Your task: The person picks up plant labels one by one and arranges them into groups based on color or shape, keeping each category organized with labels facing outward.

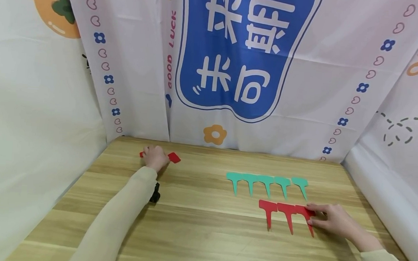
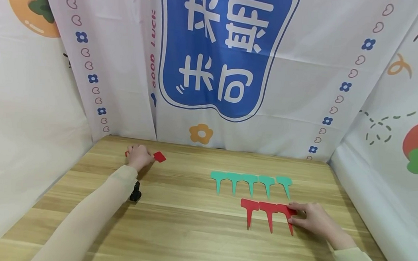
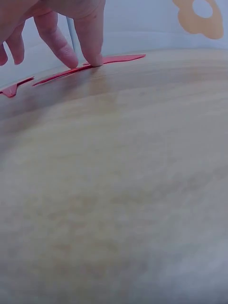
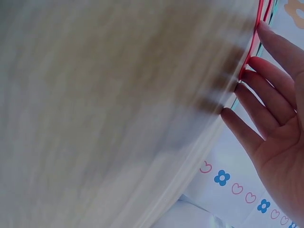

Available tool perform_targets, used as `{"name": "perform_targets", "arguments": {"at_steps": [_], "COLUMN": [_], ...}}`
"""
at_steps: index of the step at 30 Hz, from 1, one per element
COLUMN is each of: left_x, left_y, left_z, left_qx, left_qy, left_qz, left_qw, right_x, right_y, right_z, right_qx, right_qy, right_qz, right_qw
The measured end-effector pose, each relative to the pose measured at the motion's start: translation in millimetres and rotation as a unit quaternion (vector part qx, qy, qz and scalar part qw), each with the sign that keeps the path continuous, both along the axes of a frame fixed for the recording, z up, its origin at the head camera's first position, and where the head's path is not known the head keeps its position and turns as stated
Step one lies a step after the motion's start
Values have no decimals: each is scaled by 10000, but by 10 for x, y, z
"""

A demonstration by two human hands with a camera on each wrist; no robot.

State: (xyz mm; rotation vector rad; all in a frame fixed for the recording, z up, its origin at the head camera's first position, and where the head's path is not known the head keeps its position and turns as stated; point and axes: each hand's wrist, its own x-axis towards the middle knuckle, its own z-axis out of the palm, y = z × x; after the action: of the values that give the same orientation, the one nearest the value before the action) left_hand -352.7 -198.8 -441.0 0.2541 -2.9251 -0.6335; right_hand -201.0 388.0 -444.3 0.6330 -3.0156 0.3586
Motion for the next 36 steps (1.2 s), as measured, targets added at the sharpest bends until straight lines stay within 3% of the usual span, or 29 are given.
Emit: {"name": "perform_targets", "arguments": {"at_steps": [5, 12, 18, 24, 36], "left_x": [-6, -60, -67, -23, -18], "left_y": [6, -53, -77, -37, -28], "left_z": [31, 94, 136, 180, 92], "left_qx": [-33, 43, 248, 377, 555], "left_qy": [47, -561, -789, -870, -847], "left_qz": [-78, -123, -76, -39, 64], "left_qw": [10000, 9983, 9965, 9955, 9948], "right_x": [0, -6, -18, -15, -1], "right_y": [-1, -11, -18, -20, -16], "right_z": [-1, 7, 23, 34, 20], "right_qx": [-60, 3, -61, -41, -56], "right_qy": [-2, 62, 67, 42, -42], "right_qz": [72, 74, 98, 110, 40], "right_qw": [10000, 10000, 9999, 9999, 10000]}}
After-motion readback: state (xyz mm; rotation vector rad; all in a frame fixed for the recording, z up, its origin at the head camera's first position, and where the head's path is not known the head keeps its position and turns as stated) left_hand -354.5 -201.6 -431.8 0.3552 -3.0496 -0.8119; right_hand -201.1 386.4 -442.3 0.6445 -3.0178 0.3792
